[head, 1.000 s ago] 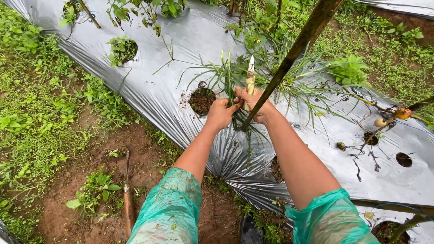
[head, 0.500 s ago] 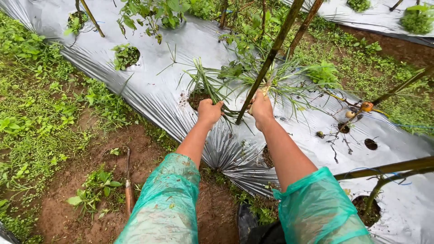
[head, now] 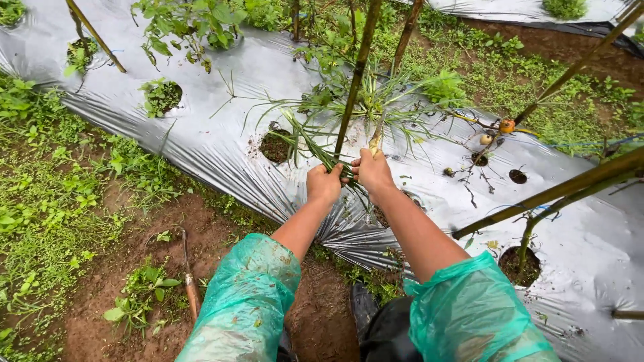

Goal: Weeding a garden bed covered in plastic mulch using hands and a small sickle.

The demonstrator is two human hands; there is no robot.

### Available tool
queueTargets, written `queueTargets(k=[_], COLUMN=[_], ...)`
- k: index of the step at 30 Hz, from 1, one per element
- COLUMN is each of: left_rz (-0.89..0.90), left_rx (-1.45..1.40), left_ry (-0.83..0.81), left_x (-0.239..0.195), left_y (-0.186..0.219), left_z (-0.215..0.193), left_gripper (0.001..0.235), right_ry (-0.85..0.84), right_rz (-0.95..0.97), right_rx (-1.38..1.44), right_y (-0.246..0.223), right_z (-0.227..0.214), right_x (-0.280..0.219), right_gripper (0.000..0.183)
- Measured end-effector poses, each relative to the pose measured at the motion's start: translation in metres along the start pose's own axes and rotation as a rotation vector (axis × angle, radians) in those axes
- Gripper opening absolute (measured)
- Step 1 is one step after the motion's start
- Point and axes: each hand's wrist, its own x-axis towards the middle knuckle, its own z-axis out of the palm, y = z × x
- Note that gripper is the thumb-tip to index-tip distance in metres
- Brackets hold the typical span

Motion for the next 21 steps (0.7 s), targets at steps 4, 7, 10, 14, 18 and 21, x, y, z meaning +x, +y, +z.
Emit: queueTargets(k=[4,7,10,14,18,21], left_rz=[0.035,0.095,0.144,0.195,0.299,0.287], left_rx=[0.108,0.152,0.201,0.251,0.255,0.316], left_ry=[-0.025,-0.109,-0.165,-0.283,-0.384,-0.429], left_x=[0.002,-0.038,-0.074,-0.099,-0.135,-0.153], left_y=[-0.042,-0.038,-0.042,-0.074,-0.080,-0.091], left_z=[0.043,0.060,0.085,0.131,0.159,0.179], left_gripper=[0.024,0.030,0.031,0.036,0.042,0.044], right_ry=[0.026,0.047,0.092,0.131,0.209,0.247], right_rz=[0.053,0.052,0.093,0.097,0.124,0.122], right_rx=[-0.087,-0.065,-0.008,0.005,-0.044,0.052], right_y=[0.022,0.043,0.062,0.081,0.103,0.113], right_z=[-0.039,-0.077,-0.113,-0.164,-0.212,-0.219], right_x=[-0.037,-0.066,-0.091,-0.127,-0.155,-0.174], right_gripper=[0.035,0.038,0.036,0.040,0.043,0.039])
